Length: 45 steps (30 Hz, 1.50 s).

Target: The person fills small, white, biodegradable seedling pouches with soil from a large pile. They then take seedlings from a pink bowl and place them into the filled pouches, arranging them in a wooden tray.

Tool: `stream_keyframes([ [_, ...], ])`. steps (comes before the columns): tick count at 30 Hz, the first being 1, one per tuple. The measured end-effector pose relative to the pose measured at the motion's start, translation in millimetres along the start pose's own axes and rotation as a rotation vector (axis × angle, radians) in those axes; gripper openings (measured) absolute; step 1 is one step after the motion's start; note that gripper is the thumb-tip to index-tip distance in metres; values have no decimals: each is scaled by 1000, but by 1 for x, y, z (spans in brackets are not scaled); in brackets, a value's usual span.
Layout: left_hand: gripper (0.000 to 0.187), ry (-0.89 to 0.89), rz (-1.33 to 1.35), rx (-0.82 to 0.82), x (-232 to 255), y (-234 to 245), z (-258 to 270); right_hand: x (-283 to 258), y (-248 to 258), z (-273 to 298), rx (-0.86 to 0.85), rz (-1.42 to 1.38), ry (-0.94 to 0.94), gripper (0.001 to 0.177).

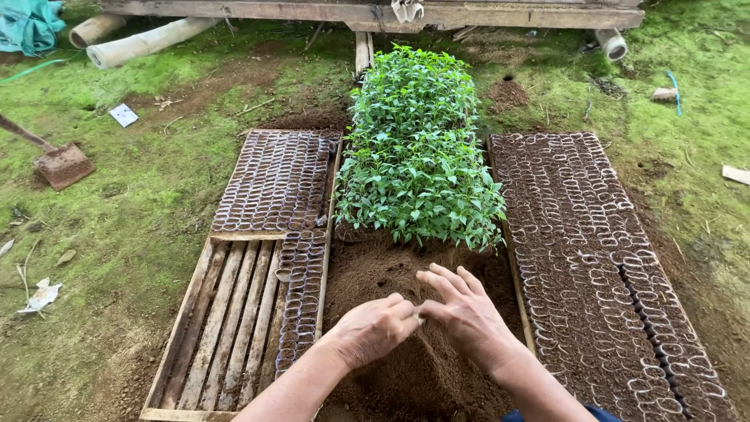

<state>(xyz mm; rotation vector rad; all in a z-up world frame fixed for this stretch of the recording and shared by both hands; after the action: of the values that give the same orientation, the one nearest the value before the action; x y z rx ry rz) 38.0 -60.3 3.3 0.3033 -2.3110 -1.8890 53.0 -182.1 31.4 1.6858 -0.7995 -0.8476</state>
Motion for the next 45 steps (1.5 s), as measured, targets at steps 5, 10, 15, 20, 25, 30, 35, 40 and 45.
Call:
stream_keyframes([
  [5, 16, -5, -29, 79, -8, 14, -5, 3, 6, -10, -29, -109, -32, 26],
  [10, 32, -42, -119, -2, -30, 20, -3, 35, 25, -29, -285, -656, -314, 36],
  [15, 36, -76, -187, 40, -51, 20, 5, 66, 5, -11, -676, -825, -848, 48],
  [20, 45, -35, 20, 122, -69, -22, 14, 55, -103, 55, -814, -1244, -1301, 41],
  [25, 44, 22, 164, 168, -77, -69, 22, 70, -317, 183, -787, -1792, -1810, 50],
  [30, 36, 78, 168, 195, -87, -106, 36, 47, -315, 169, -619, -1959, -2227, 90],
  [35, 27, 311, 511, 103, -98, -122, 35, 53, -265, 107, -586, -1861, -1992, 65],
  [40, 31, 157, 344, 189, -93, -132, 32, 68, -233, 68, -635, -1859, -1844, 54],
  [45, 36, 94, 277, 156, -88, -145, 27, 76, -188, 28, -505, -1962, -1707, 53],
])
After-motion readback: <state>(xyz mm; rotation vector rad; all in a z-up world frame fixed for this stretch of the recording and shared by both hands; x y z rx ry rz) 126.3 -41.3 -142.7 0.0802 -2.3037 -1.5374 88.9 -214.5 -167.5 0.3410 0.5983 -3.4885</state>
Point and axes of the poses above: each hand's wrist, its own z-axis away from the middle knuckle, its own y-axis out of the back of the hand, x = y × z, the point moved 7 cm from there along -z, towards the middle knuckle, and after that the axes turned 13 degrees about -y, right-handed, at the moved point
